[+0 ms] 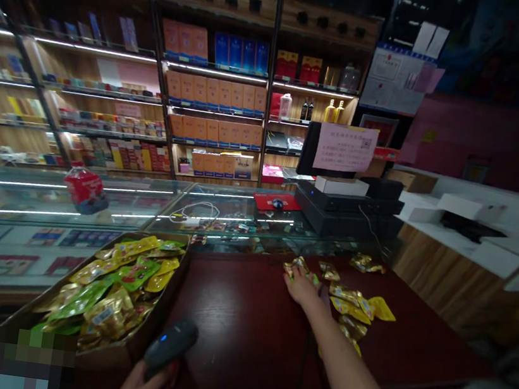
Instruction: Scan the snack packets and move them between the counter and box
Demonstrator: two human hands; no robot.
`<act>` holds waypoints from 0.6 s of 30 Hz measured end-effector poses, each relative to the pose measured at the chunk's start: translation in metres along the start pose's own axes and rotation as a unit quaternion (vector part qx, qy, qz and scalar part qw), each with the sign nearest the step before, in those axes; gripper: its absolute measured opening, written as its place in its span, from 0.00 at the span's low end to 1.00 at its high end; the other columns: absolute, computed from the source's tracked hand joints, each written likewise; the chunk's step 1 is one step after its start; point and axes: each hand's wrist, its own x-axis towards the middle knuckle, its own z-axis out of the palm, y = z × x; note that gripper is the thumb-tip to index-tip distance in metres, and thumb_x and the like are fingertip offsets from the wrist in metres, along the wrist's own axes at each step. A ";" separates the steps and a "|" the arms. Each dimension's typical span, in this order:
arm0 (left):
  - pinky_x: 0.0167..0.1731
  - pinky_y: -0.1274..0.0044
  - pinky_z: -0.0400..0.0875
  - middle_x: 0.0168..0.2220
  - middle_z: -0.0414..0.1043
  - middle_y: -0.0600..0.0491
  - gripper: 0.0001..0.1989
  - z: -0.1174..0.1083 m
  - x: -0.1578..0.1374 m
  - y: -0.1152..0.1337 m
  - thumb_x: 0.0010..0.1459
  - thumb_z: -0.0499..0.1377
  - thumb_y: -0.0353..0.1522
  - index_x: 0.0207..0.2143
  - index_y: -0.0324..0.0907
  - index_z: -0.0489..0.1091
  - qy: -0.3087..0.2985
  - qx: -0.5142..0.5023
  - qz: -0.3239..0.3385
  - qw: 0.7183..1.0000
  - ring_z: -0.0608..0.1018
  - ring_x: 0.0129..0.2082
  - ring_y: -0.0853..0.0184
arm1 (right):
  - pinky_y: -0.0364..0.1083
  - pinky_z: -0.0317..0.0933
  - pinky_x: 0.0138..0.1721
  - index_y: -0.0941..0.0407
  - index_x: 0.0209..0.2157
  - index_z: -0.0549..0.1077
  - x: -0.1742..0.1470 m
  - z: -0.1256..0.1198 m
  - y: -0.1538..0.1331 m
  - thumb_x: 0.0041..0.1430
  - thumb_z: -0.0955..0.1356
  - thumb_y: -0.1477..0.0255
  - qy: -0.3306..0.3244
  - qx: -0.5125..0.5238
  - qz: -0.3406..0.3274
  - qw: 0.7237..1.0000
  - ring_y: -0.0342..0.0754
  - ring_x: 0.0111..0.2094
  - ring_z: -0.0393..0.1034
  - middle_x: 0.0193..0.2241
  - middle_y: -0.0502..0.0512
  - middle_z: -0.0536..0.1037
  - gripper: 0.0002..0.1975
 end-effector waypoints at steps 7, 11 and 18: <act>0.14 0.80 0.59 0.10 0.66 0.55 0.26 0.005 -0.002 0.009 0.43 0.66 0.56 0.21 0.42 0.68 -0.044 -0.028 0.041 0.998 0.67 0.10 0.70 | 0.76 0.40 0.65 0.47 0.56 0.73 -0.118 0.021 -0.068 0.72 0.60 0.60 0.063 0.067 -0.145 0.985 0.65 0.67 0.60 0.62 0.58 0.74 0.18; 0.13 0.80 0.58 0.10 0.66 0.54 0.28 0.005 -0.002 0.011 0.43 0.65 0.58 0.21 0.42 0.67 -0.067 -0.025 0.041 0.997 0.66 0.09 0.71 | 0.71 0.41 0.66 0.55 0.56 0.73 -0.147 0.037 -0.102 0.70 0.63 0.63 0.124 0.069 -0.095 0.985 0.64 0.62 0.66 0.58 0.67 0.75 0.19; 0.13 0.80 0.59 0.12 0.67 0.56 0.22 0.006 -0.015 0.022 0.49 0.65 0.50 0.22 0.41 0.67 -0.081 -0.035 0.055 0.995 0.68 0.11 0.71 | 0.80 0.35 0.62 0.58 0.67 0.64 -0.167 0.057 -0.117 0.68 0.63 0.60 0.204 0.052 -0.073 0.975 0.76 0.70 0.46 0.63 0.74 0.67 0.29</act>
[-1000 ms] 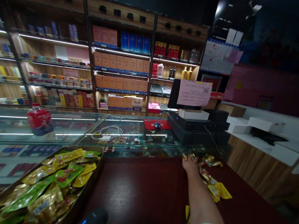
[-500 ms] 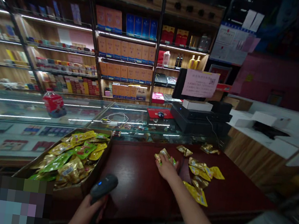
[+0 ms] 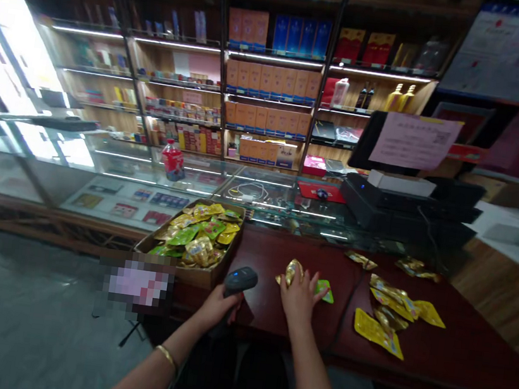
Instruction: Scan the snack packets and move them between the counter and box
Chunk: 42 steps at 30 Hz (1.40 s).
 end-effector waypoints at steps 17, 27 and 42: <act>0.15 0.80 0.62 0.14 0.68 0.56 0.21 -0.005 -0.007 -0.011 0.48 0.66 0.49 0.23 0.39 0.70 -0.046 -0.013 0.013 0.999 0.69 0.12 0.72 | 0.59 0.74 0.44 0.58 0.71 0.51 -0.005 0.010 0.014 0.62 0.67 0.56 -0.028 0.249 -0.086 0.964 0.65 0.45 0.80 0.55 0.71 0.78 0.42; 0.16 0.80 0.63 0.16 0.67 0.56 0.17 -0.006 -0.007 -0.010 0.48 0.64 0.44 0.22 0.39 0.69 -0.039 -0.044 0.000 0.998 0.70 0.14 0.72 | 0.57 0.73 0.44 0.57 0.71 0.52 -0.006 0.004 0.013 0.63 0.65 0.57 -0.047 0.216 -0.077 0.972 0.64 0.47 0.80 0.58 0.70 0.76 0.40; 0.15 0.78 0.65 0.18 0.68 0.58 0.20 -0.005 0.003 -0.016 0.48 0.67 0.48 0.27 0.40 0.70 -0.045 -0.066 -0.035 0.996 0.70 0.13 0.71 | 0.58 0.71 0.47 0.63 0.69 0.54 0.002 0.021 0.028 0.55 0.66 0.46 -0.042 0.300 0.012 0.953 0.64 0.47 0.78 0.51 0.74 0.78 0.49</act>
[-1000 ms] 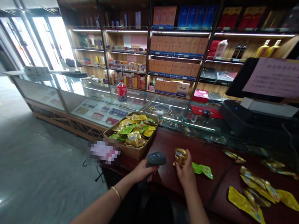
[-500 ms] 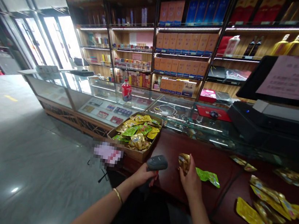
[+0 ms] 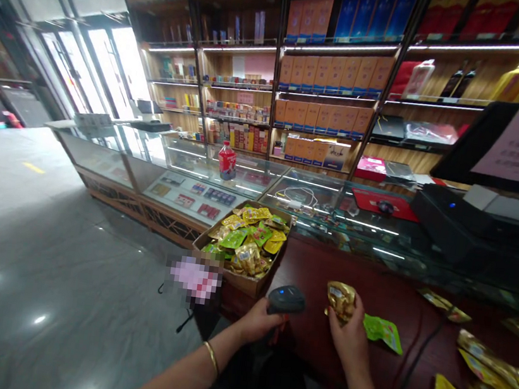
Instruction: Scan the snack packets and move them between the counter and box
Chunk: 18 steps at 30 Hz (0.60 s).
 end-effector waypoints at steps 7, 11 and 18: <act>0.16 0.78 0.65 0.20 0.70 0.57 0.18 -0.003 -0.002 -0.003 0.50 0.67 0.44 0.30 0.39 0.70 -0.010 -0.012 -0.006 1.000 0.71 0.14 0.71 | 0.57 0.68 0.53 0.58 0.63 0.63 0.004 0.001 0.015 0.55 0.65 0.51 -0.008 0.007 -0.033 0.999 0.61 0.48 0.76 0.51 0.67 0.78 0.38; 0.17 0.78 0.65 0.21 0.70 0.57 0.16 -0.004 -0.003 -0.002 0.48 0.67 0.42 0.30 0.38 0.71 -0.010 -0.015 -0.004 1.000 0.71 0.14 0.71 | 0.58 0.67 0.55 0.58 0.63 0.64 0.002 0.001 0.013 0.55 0.66 0.52 -0.014 0.003 -0.024 1.000 0.61 0.51 0.76 0.53 0.67 0.77 0.39; 0.15 0.80 0.63 0.18 0.67 0.58 0.19 0.000 -0.006 0.003 0.48 0.67 0.46 0.24 0.40 0.69 0.016 -0.008 0.001 1.000 0.69 0.14 0.72 | 0.57 0.71 0.50 0.58 0.66 0.61 0.004 -0.001 -0.004 0.53 0.69 0.49 0.000 0.062 0.057 0.996 0.62 0.48 0.79 0.51 0.68 0.80 0.44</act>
